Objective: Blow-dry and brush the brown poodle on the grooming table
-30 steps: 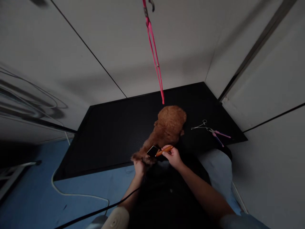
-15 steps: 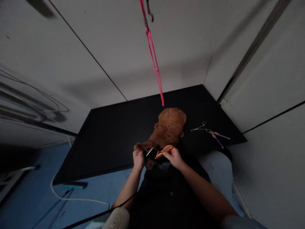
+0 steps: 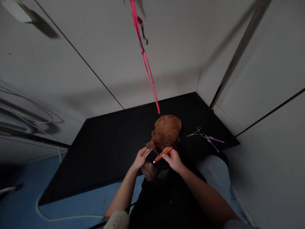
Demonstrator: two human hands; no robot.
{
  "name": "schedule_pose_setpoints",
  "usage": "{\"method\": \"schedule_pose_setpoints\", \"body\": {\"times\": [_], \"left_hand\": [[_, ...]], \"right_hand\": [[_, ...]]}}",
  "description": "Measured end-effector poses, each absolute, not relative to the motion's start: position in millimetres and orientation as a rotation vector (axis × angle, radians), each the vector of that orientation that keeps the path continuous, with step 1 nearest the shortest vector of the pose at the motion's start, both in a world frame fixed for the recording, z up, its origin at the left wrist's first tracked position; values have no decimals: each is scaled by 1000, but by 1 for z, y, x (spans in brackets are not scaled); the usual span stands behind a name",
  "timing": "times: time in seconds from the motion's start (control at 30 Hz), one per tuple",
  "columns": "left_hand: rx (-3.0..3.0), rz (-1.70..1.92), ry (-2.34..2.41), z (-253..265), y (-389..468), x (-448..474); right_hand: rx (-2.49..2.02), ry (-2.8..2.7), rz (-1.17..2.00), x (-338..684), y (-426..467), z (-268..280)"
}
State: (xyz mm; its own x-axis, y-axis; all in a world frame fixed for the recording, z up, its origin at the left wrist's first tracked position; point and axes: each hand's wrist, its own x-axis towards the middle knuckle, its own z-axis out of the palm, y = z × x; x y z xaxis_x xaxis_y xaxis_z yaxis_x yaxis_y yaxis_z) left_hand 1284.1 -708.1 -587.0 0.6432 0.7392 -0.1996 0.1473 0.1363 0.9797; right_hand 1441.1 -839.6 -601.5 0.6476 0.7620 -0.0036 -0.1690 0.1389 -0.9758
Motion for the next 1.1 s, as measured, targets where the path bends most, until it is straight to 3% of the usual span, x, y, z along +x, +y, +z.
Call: {"method": "schedule_pose_setpoints", "body": {"times": [0.6,0.8,0.93,1.1], "left_hand": [[1641,253,521,-591,-705,1289],[1644,376,632,-594,-708,1288],[1827,566,803,-600,-708,1286],[1694,493,933,-610,-707,1282]], "right_hand": [[-1273,-467,629,1449,-833,-597],[-1288,-508,719,1453,-846,-608],[-1336,-346,597,1439,-866,-619],[-1348,-360,713,1417,-889,-632]]}}
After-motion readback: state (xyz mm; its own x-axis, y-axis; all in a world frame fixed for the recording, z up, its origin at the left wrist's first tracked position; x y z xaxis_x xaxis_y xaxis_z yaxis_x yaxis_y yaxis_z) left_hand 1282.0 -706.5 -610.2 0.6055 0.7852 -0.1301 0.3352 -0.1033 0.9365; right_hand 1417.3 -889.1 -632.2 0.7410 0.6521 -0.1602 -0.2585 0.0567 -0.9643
